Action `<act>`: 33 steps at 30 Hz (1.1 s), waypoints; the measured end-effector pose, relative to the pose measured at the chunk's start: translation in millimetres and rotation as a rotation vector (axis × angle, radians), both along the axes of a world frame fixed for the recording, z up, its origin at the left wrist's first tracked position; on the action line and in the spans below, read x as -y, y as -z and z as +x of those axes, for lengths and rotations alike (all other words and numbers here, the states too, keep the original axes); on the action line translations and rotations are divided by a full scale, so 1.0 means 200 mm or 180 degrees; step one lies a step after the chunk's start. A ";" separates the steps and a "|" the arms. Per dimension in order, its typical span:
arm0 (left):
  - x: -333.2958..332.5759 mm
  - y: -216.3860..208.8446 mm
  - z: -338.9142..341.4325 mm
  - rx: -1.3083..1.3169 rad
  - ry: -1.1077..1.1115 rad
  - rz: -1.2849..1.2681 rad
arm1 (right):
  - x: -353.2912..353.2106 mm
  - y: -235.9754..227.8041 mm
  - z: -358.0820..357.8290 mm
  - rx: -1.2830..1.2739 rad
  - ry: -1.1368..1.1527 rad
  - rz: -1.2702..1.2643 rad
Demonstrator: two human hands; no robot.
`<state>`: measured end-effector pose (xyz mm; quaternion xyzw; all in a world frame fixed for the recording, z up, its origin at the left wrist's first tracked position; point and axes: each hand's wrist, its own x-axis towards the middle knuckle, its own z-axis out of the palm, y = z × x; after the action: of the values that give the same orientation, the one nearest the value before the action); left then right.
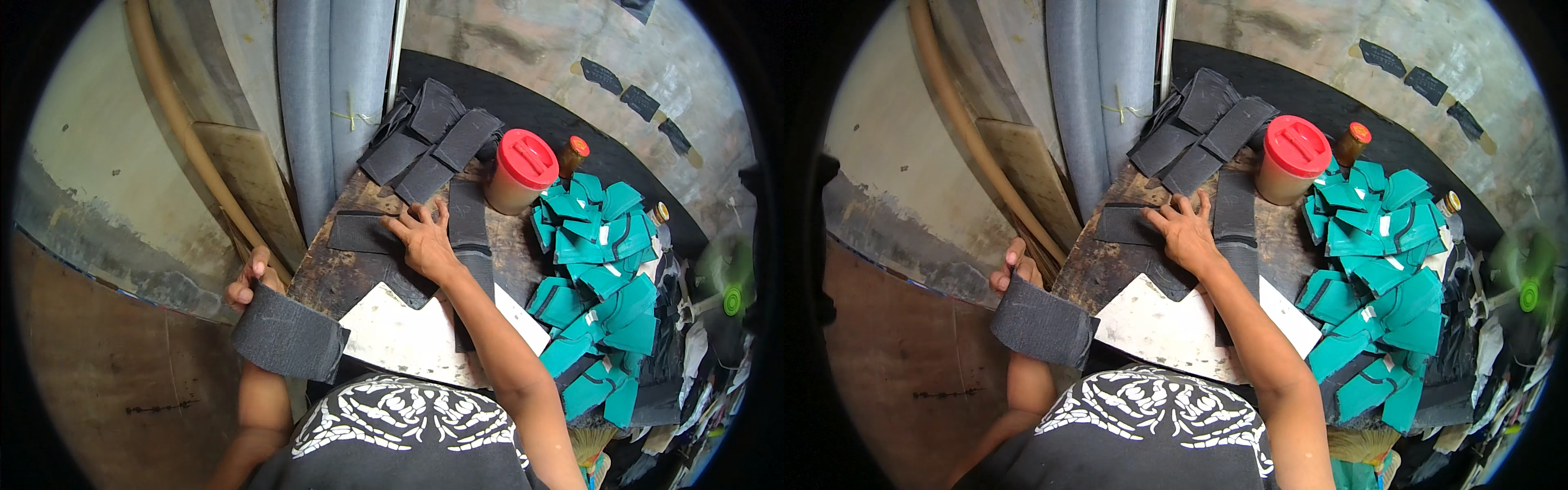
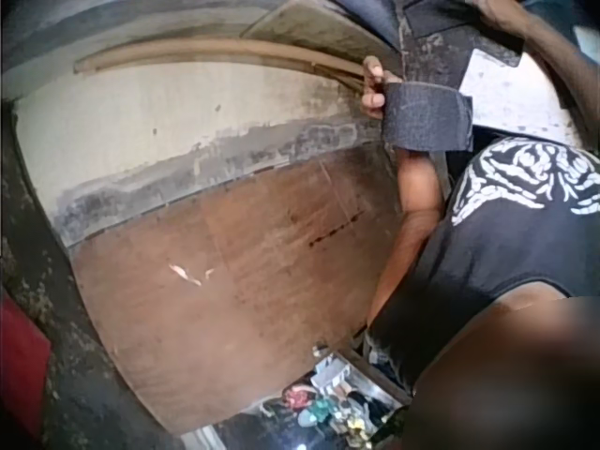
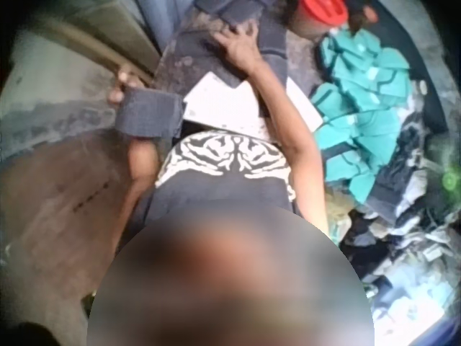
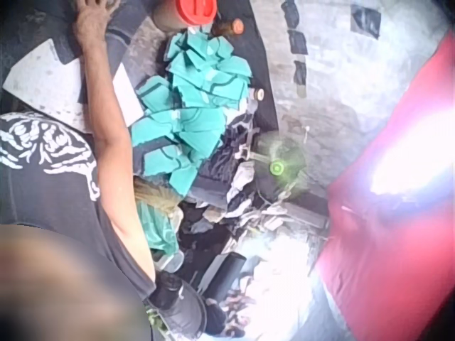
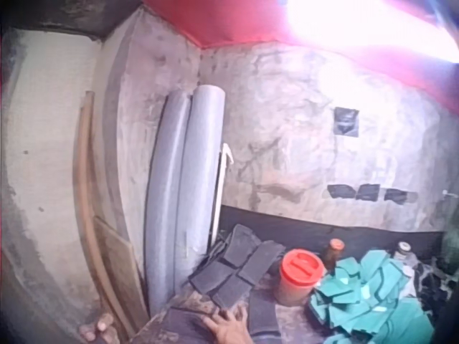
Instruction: The person folds multiple teal and black fabric pieces one at a time on a worktable, smoothing each piece and stacking them into separate piles. The person also closes a container with a red lid during the process.
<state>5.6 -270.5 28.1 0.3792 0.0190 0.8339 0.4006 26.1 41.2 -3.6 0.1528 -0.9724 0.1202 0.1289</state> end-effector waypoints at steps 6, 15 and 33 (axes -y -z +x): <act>-0.13 -0.14 0.05 0.0626 0.0211 0.0054 | 0.05 -0.15 0.05 0.0267 0.0211 -0.0175; -0.44 -0.22 -0.09 0.0953 -0.0077 -0.0716 | 0.11 -0.37 0.30 0.1571 -0.1404 -0.5068; -0.62 -0.36 0.30 -0.0803 -0.2333 -0.2391 | 0.11 -0.36 0.45 -0.0069 -0.0827 -0.4476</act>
<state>64.9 -147.4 100.1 0.2756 0.4949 0.8028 0.1860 116.6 19.0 68.6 0.1492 -0.6373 0.7314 0.1912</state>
